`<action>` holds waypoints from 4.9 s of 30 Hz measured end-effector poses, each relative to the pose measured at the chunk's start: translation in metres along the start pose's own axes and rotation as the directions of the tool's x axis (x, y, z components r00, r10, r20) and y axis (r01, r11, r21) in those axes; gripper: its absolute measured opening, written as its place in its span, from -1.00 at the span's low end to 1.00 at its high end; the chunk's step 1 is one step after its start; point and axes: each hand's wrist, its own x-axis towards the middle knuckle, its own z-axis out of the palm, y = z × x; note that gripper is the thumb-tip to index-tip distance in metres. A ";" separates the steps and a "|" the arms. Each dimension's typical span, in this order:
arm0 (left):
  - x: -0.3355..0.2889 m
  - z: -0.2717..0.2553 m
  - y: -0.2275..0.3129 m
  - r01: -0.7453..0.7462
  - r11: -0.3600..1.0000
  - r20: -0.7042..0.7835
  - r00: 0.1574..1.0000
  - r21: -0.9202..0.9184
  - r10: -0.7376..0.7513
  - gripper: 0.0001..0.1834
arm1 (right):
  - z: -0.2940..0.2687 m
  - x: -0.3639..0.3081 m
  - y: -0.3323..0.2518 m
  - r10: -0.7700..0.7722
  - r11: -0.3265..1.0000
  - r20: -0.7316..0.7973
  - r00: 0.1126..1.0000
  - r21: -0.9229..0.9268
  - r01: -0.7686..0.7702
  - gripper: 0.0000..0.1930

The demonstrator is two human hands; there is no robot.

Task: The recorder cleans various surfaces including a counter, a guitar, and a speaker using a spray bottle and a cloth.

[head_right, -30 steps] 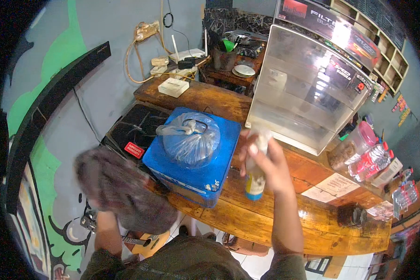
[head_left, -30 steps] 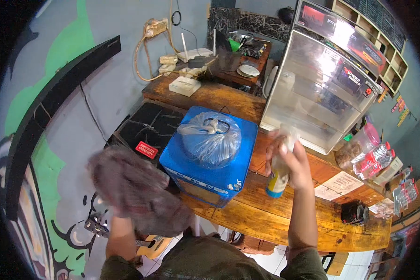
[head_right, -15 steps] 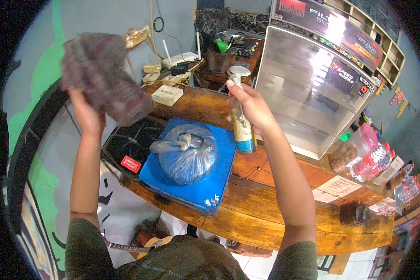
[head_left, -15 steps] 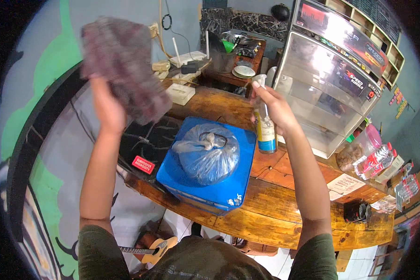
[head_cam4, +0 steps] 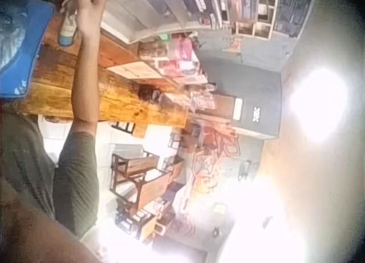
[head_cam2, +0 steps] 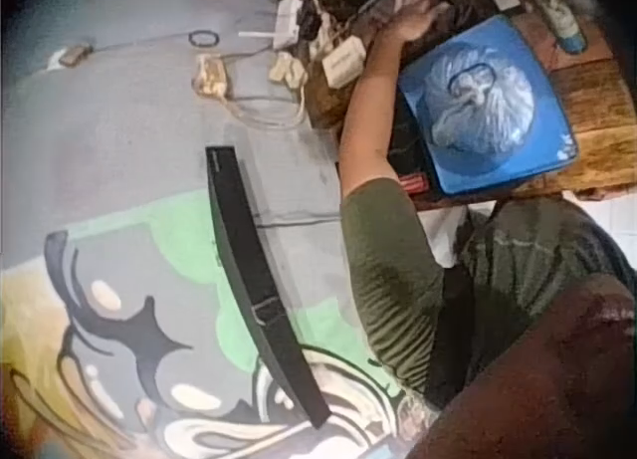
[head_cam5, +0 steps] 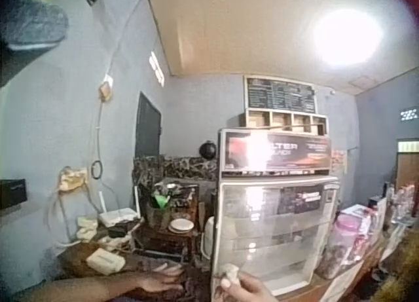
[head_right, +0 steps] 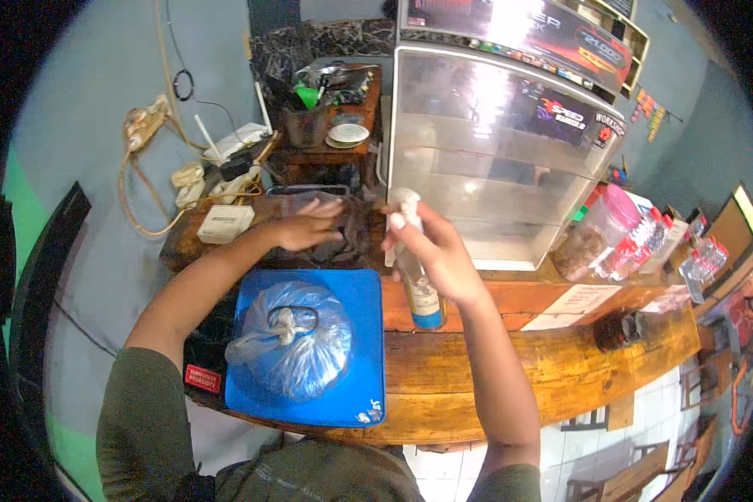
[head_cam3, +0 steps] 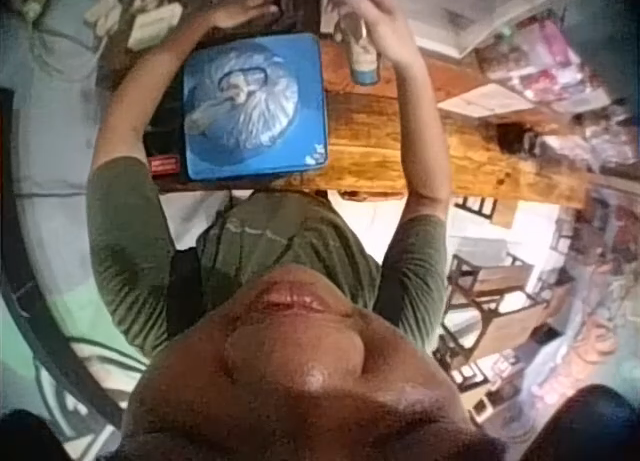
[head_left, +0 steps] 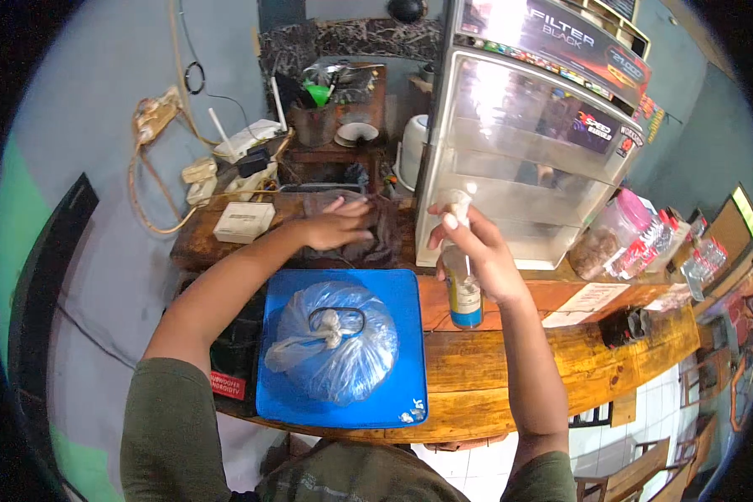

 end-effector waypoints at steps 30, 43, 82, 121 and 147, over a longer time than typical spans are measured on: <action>-0.008 0.020 0.004 -0.157 0.896 0.001 0.985 -0.415 0.173 -0.40 | -0.008 -0.048 0.011 0.017 1.000 -0.114 0.993 0.008 -0.016 -0.57; -0.166 -0.152 0.068 0.124 0.476 -0.482 -0.408 -0.870 -0.775 -0.42 | -0.059 -0.122 0.017 -0.057 0.989 -0.072 0.996 0.130 0.066 -0.60; -0.194 0.073 0.568 0.219 -0.400 0.454 0.327 -0.890 -0.829 -0.33 | -0.047 -0.241 0.218 0.295 0.917 -0.295 0.909 0.354 -0.183 -0.58; 0.236 0.111 0.491 0.395 0.422 -0.070 0.659 -0.816 -0.749 -0.44 | -0.200 -0.153 0.240 0.457 0.869 -0.057 0.888 0.241 -0.432 -0.54; 0.326 0.067 0.471 0.242 0.541 -0.155 0.796 -0.805 -0.586 -0.68 | -0.273 -0.241 0.230 0.417 0.901 -0.363 0.833 0.288 -0.325 -0.63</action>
